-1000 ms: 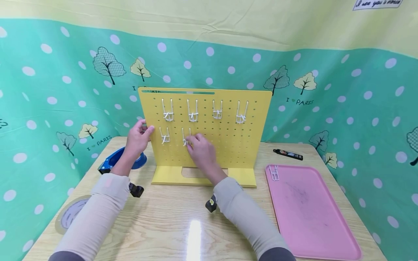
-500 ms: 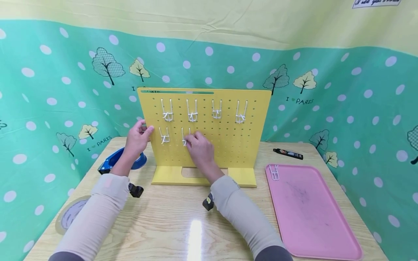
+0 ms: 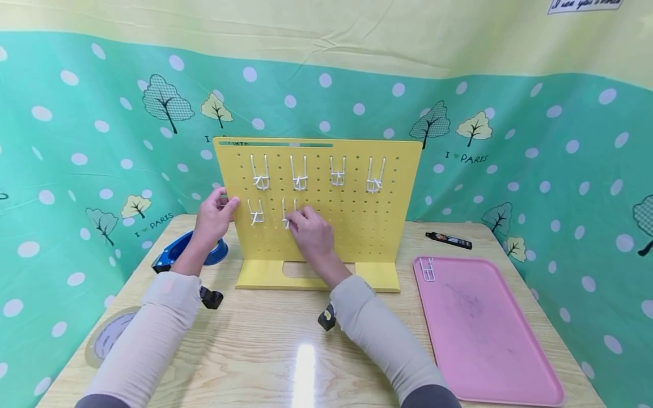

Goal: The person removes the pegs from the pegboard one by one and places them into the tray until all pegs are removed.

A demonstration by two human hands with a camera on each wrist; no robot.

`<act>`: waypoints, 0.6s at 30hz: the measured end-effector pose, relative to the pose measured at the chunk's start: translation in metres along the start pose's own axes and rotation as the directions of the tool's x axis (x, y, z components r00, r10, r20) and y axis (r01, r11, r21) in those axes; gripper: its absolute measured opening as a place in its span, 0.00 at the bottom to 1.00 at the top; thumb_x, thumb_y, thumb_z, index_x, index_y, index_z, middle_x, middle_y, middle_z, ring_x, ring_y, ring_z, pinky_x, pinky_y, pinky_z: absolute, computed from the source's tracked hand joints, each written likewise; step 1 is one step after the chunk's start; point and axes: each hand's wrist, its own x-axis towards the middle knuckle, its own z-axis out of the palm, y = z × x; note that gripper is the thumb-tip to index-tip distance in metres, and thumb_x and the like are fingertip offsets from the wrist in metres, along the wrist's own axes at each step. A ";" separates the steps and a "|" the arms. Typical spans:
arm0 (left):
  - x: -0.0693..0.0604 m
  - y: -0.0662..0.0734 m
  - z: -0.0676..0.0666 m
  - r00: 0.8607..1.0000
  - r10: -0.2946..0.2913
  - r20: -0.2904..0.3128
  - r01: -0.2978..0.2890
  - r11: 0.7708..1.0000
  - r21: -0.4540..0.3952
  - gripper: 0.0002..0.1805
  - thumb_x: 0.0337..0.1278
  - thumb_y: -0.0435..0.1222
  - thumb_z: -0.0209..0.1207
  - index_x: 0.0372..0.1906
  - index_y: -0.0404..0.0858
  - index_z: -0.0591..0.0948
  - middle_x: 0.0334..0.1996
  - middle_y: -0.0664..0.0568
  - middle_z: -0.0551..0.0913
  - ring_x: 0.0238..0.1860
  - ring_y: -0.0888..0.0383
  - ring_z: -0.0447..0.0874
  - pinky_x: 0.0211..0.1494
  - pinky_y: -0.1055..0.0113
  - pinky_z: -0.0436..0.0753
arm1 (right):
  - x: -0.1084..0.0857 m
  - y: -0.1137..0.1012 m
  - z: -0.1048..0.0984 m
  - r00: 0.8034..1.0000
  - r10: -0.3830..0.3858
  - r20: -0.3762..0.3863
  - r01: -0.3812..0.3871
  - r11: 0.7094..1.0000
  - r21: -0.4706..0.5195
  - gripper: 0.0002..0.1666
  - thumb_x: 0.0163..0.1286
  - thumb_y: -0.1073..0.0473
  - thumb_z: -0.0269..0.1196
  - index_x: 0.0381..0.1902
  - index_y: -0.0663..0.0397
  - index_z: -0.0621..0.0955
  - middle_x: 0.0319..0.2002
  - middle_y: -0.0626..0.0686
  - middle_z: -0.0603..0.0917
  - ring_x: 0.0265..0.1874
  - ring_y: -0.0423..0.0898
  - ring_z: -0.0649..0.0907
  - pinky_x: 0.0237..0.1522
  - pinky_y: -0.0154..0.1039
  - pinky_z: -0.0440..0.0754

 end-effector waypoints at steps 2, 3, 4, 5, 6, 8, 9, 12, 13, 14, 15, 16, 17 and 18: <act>0.000 0.000 0.000 1.000 0.000 0.004 0.000 1.000 -0.002 0.21 0.76 0.48 0.54 0.63 0.41 0.75 0.52 0.39 0.81 0.50 0.45 0.83 0.44 0.66 0.83 | -0.001 0.000 -0.001 1.000 -0.002 0.005 0.002 1.000 0.005 0.02 0.67 0.58 0.70 0.35 0.47 0.89 0.31 0.48 0.85 0.22 0.41 0.81 0.20 0.29 0.77; 0.000 0.000 0.000 1.000 0.001 0.005 -0.001 1.000 -0.004 0.21 0.76 0.48 0.54 0.63 0.41 0.75 0.52 0.39 0.81 0.50 0.44 0.83 0.44 0.66 0.83 | -0.001 0.000 -0.002 1.000 -0.005 0.007 0.005 1.000 0.010 0.02 0.67 0.58 0.70 0.35 0.47 0.89 0.31 0.48 0.86 0.22 0.41 0.82 0.21 0.29 0.77; 0.000 0.000 0.000 1.000 0.000 0.007 0.000 1.000 -0.005 0.21 0.76 0.48 0.54 0.63 0.41 0.75 0.52 0.38 0.81 0.50 0.44 0.83 0.44 0.65 0.83 | -0.002 0.000 -0.004 1.000 -0.005 0.010 0.005 1.000 0.015 0.02 0.67 0.58 0.70 0.35 0.47 0.89 0.32 0.48 0.86 0.22 0.40 0.82 0.21 0.29 0.77; 0.000 0.000 0.000 1.000 0.001 0.008 -0.001 1.000 -0.007 0.21 0.76 0.48 0.54 0.63 0.41 0.75 0.52 0.38 0.81 0.50 0.44 0.83 0.44 0.65 0.83 | -0.002 0.000 -0.005 1.000 -0.006 0.012 0.006 1.000 0.021 0.02 0.67 0.58 0.70 0.36 0.47 0.89 0.32 0.48 0.86 0.22 0.40 0.82 0.21 0.28 0.77; 0.000 0.000 0.000 1.000 0.003 0.007 -0.002 1.000 -0.007 0.21 0.76 0.48 0.54 0.63 0.41 0.75 0.51 0.38 0.81 0.50 0.44 0.83 0.44 0.66 0.83 | -0.003 0.000 -0.007 1.000 -0.007 0.012 0.007 1.000 0.026 0.02 0.66 0.58 0.70 0.36 0.47 0.89 0.32 0.48 0.86 0.23 0.40 0.82 0.21 0.28 0.77; -0.001 0.000 0.001 1.000 0.004 0.006 -0.004 1.000 -0.008 0.21 0.76 0.48 0.54 0.63 0.40 0.75 0.51 0.38 0.81 0.50 0.44 0.83 0.44 0.66 0.83 | -0.004 0.000 -0.012 1.000 -0.007 0.019 0.006 0.999 0.032 0.02 0.66 0.58 0.71 0.36 0.47 0.89 0.32 0.48 0.87 0.23 0.40 0.82 0.21 0.27 0.77; -0.001 0.000 0.001 1.000 0.006 0.006 -0.005 1.000 -0.009 0.21 0.76 0.48 0.54 0.63 0.40 0.75 0.51 0.38 0.81 0.49 0.44 0.83 0.44 0.66 0.83 | -0.005 0.000 -0.015 1.000 -0.002 0.028 0.001 0.999 0.039 0.02 0.65 0.58 0.71 0.37 0.47 0.89 0.33 0.48 0.87 0.23 0.40 0.82 0.22 0.27 0.77; -0.001 0.000 0.001 1.000 0.003 0.008 -0.003 1.000 -0.012 0.21 0.76 0.48 0.54 0.63 0.41 0.75 0.51 0.38 0.81 0.50 0.44 0.83 0.44 0.64 0.83 | -0.009 0.002 -0.025 0.997 0.028 0.066 -0.032 0.998 0.056 0.03 0.66 0.58 0.71 0.38 0.47 0.89 0.34 0.48 0.87 0.24 0.40 0.83 0.23 0.27 0.79; -0.001 0.000 0.001 1.000 0.001 0.010 -0.001 1.000 -0.012 0.21 0.76 0.48 0.54 0.63 0.41 0.75 0.51 0.38 0.81 0.50 0.44 0.83 0.45 0.63 0.84 | -0.010 0.004 -0.027 0.996 0.041 0.084 -0.046 0.997 0.061 0.03 0.66 0.58 0.71 0.38 0.47 0.89 0.34 0.48 0.87 0.25 0.40 0.84 0.24 0.27 0.80; -0.002 0.001 0.000 1.000 -0.002 0.012 0.002 1.000 -0.013 0.21 0.76 0.48 0.54 0.63 0.41 0.75 0.51 0.38 0.81 0.50 0.44 0.83 0.46 0.63 0.84 | -0.012 0.006 -0.030 0.993 0.056 0.106 -0.063 0.996 0.068 0.03 0.66 0.58 0.70 0.38 0.47 0.89 0.35 0.48 0.87 0.26 0.41 0.84 0.25 0.27 0.81; -0.002 0.001 0.000 1.000 -0.005 0.012 0.005 1.000 -0.013 0.21 0.76 0.48 0.54 0.63 0.41 0.75 0.51 0.38 0.81 0.50 0.44 0.83 0.46 0.63 0.84 | -0.013 0.008 -0.033 0.990 0.071 0.125 -0.081 0.994 0.074 0.03 0.67 0.58 0.70 0.39 0.47 0.89 0.35 0.48 0.87 0.26 0.41 0.85 0.26 0.28 0.81; -0.002 0.002 0.000 1.000 -0.007 0.012 0.007 1.000 -0.012 0.21 0.76 0.48 0.54 0.63 0.41 0.75 0.51 0.38 0.81 0.50 0.44 0.83 0.46 0.62 0.84 | -0.015 0.011 -0.035 0.986 0.085 0.145 -0.097 0.992 0.076 0.03 0.67 0.58 0.70 0.39 0.47 0.89 0.36 0.47 0.87 0.27 0.41 0.85 0.27 0.28 0.82; -0.002 0.002 0.000 1.000 -0.009 0.011 0.009 1.000 -0.010 0.21 0.76 0.48 0.54 0.63 0.41 0.75 0.51 0.38 0.81 0.50 0.44 0.83 0.46 0.62 0.84 | -0.017 0.013 -0.038 0.982 0.097 0.162 -0.111 0.991 0.075 0.03 0.67 0.58 0.70 0.39 0.46 0.89 0.36 0.47 0.87 0.28 0.40 0.85 0.27 0.28 0.82; -0.002 0.002 -0.001 1.000 -0.009 0.011 0.009 1.000 -0.009 0.21 0.76 0.48 0.54 0.63 0.41 0.75 0.51 0.38 0.81 0.50 0.44 0.83 0.46 0.62 0.84 | -0.018 0.016 -0.041 0.977 0.109 0.181 -0.124 0.989 0.075 0.03 0.67 0.58 0.70 0.39 0.46 0.89 0.36 0.47 0.87 0.28 0.41 0.85 0.28 0.29 0.82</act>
